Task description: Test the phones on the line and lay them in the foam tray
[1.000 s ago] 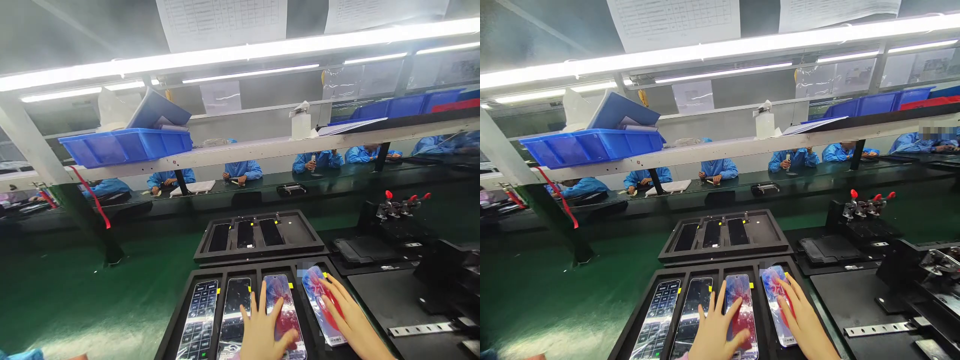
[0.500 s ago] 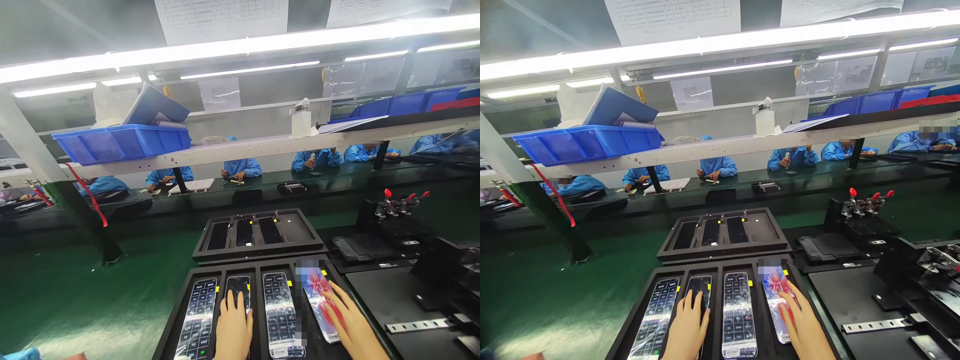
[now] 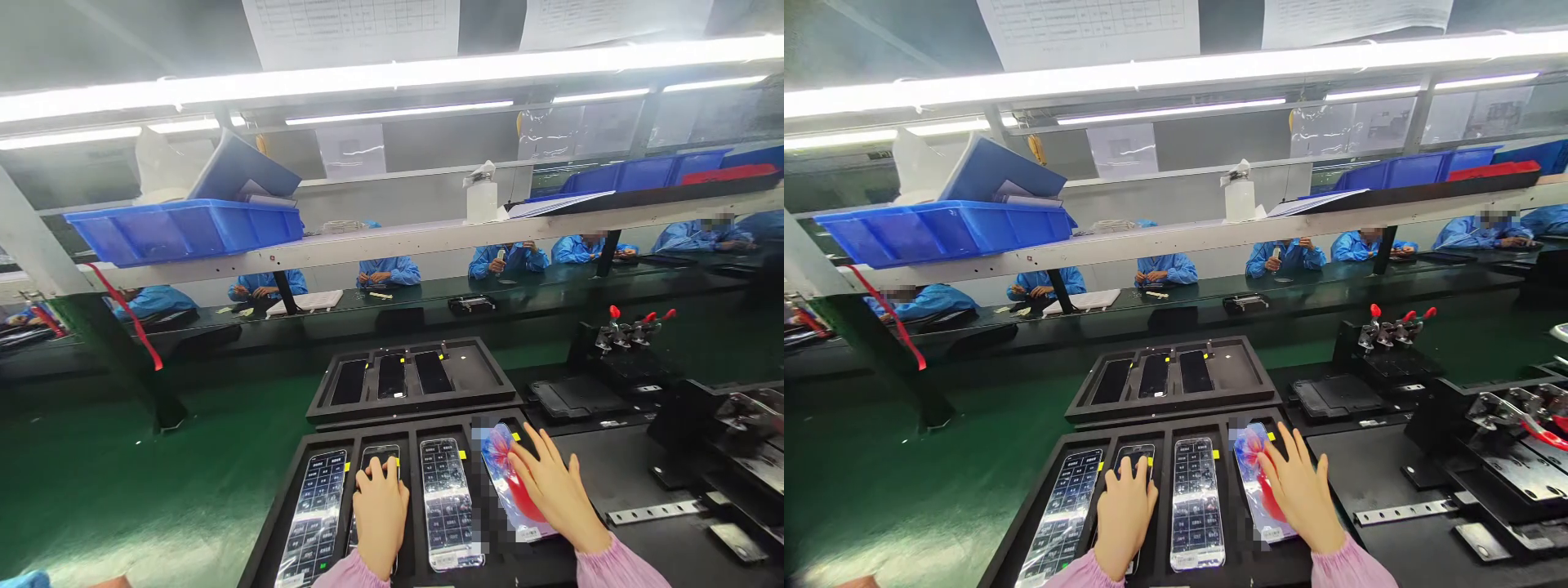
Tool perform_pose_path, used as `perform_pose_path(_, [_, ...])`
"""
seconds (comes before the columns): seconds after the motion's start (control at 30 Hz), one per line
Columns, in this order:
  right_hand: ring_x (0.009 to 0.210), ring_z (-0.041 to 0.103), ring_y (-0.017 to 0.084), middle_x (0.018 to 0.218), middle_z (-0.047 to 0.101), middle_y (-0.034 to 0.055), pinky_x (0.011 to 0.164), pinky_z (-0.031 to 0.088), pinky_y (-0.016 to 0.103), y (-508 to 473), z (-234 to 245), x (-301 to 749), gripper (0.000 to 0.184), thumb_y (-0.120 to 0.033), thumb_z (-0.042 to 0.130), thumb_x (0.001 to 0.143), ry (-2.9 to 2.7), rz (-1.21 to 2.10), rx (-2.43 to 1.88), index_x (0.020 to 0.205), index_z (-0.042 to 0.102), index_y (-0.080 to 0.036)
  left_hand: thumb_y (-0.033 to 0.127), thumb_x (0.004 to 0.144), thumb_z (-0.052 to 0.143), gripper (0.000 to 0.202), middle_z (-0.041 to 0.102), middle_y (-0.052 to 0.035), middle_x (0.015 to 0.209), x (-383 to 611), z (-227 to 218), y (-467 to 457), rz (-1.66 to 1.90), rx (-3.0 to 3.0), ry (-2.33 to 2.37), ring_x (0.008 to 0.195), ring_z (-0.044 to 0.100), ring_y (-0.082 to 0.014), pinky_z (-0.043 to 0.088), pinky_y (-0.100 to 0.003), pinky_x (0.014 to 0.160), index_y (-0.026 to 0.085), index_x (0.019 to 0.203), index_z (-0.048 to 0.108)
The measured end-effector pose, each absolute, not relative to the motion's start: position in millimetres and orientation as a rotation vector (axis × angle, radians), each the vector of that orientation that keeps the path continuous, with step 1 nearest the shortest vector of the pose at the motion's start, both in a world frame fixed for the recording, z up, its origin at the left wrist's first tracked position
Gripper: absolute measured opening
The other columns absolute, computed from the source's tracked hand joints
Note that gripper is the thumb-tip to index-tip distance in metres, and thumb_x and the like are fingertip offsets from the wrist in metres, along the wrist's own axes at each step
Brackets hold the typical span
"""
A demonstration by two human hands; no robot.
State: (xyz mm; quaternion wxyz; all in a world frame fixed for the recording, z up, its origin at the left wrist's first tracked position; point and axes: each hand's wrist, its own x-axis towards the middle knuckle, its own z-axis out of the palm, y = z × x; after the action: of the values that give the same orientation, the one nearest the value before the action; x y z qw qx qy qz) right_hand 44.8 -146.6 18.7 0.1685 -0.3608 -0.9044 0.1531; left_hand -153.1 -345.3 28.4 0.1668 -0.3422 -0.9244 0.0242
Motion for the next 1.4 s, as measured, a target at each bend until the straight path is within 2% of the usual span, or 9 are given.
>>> perform_pose_path(0.13, [0.133, 0.021, 0.028, 0.144, 0.024, 0.0039, 0.098, 0.024, 0.066, -140, 14, 41, 0.049, -0.051, 0.023, 0.091, -2.457, 0.532, -1.051, 0.134, 0.033, -0.031, 0.023, 0.086, 0.036, 0.032, 0.053, -0.0110, 0.104, -154, 32, -352, 0.026, -0.971, -2.626, 0.090, 0.052, -0.0279, 0.049, -0.035, 0.065, 0.019, 0.111, 0.055])
perform_pose_path(0.33, [0.126, 0.035, 0.024, 0.138, 0.034, 0.0048, 0.105, 0.030, 0.050, -140, 13, 47, 0.047, -0.052, 0.025, 0.090, -2.287, 0.762, -0.988, 0.125, 0.044, -0.027, 0.032, 0.086, 0.036, 0.040, 0.051, -0.0137, 0.113, -160, 32, -364, -0.187, -0.973, -2.645, 0.098, 0.052, -0.0251, 0.047, -0.036, 0.079, 0.010, 0.118, 0.046])
perform_pose_path(0.53, [0.122, 0.040, 0.022, 0.130, 0.044, 0.0034, 0.106, 0.032, 0.041, -132, 10, 52, 0.047, -0.053, 0.027, 0.089, -2.133, 0.903, -0.977, 0.114, 0.055, -0.025, 0.043, 0.085, 0.039, 0.045, 0.044, -0.0114, 0.127, -161, 32, -386, -0.742, -1.101, -2.616, 0.117, 0.044, -0.0239, 0.044, -0.038, 0.092, 0.017, 0.122, 0.040])
perform_pose_path(0.63, [0.122, 0.040, 0.022, 0.128, 0.045, 0.0018, 0.105, 0.033, 0.042, -131, 9, 53, 0.047, -0.055, 0.028, 0.087, -2.114, 0.948, -1.000, 0.111, 0.057, -0.027, 0.043, 0.082, 0.045, 0.034, 0.047, -0.0110, 0.126, -155, 23, -405, -0.762, -1.121, -2.510, 0.115, 0.046, -0.0261, 0.044, -0.040, 0.090, 0.021, 0.107, 0.054])
perform_pose_path(0.8, [0.122, 0.039, 0.022, 0.130, 0.043, 0.0001, 0.106, 0.030, 0.043, -130, 5, 54, 0.047, -0.057, 0.029, 0.086, -2.112, 0.988, -1.010, 0.110, 0.057, -0.029, 0.043, 0.066, 0.063, 0.021, 0.054, -0.0100, 0.124, -140, 18, -425, -0.368, -1.148, -2.525, 0.118, 0.042, -0.0354, 0.037, -0.053, 0.092, 0.026, 0.078, 0.067])
perform_pose_path(0.97, [0.122, 0.038, 0.023, 0.130, 0.043, 0.0013, 0.105, 0.030, 0.045, -128, 3, 55, 0.048, -0.059, 0.029, 0.085, -2.132, 0.979, -1.015, 0.110, 0.058, -0.029, 0.052, 0.085, 0.036, 0.041, 0.026, -0.0026, 0.147, -164, 47, -405, -0.189, -1.317, -2.621, 0.135, 0.016, -0.0347, 0.016, -0.072, 0.095, 0.034, 0.115, 0.056])
perform_pose_path(1.07, [0.121, 0.040, 0.024, 0.129, 0.043, 0.0025, 0.104, 0.031, 0.046, -128, 5, 55, 0.051, -0.060, 0.029, 0.083, -2.092, 0.967, -1.059, 0.109, 0.058, -0.028, 0.058, 0.087, 0.021, 0.058, 0.018, -0.0090, 0.149, -189, 72, -385, -0.143, -1.138, -2.667, 0.136, 0.009, -0.0358, 0.017, -0.073, 0.094, 0.026, 0.131, 0.040])
perform_pose_path(1.2, [0.116, 0.045, 0.027, 0.125, 0.049, 0.0053, 0.102, 0.033, 0.047, -122, 7, 56, 0.056, -0.064, 0.031, 0.078, -2.006, 0.971, -1.154, 0.106, 0.059, -0.024, 0.051, 0.090, 0.020, 0.055, 0.006, -0.0079, 0.151, -198, 106, -382, -0.164, -0.950, -2.526, 0.137, 0.001, -0.0336, 0.023, -0.070, 0.095, 0.027, 0.139, 0.019])
perform_pose_path(1.4, [0.107, 0.054, 0.031, 0.112, 0.061, 0.0091, 0.099, 0.035, 0.047, -112, 2, 69, 0.073, -0.071, 0.038, 0.068, -2.012, 1.192, -1.383, 0.121, 0.047, -0.021, 0.046, 0.091, 0.025, 0.052, 0.015, -0.0047, 0.150, -190, 112, -439, -0.504, -0.783, -2.482, 0.137, 0.009, -0.0279, 0.022, -0.064, 0.101, 0.030, 0.139, 0.019])
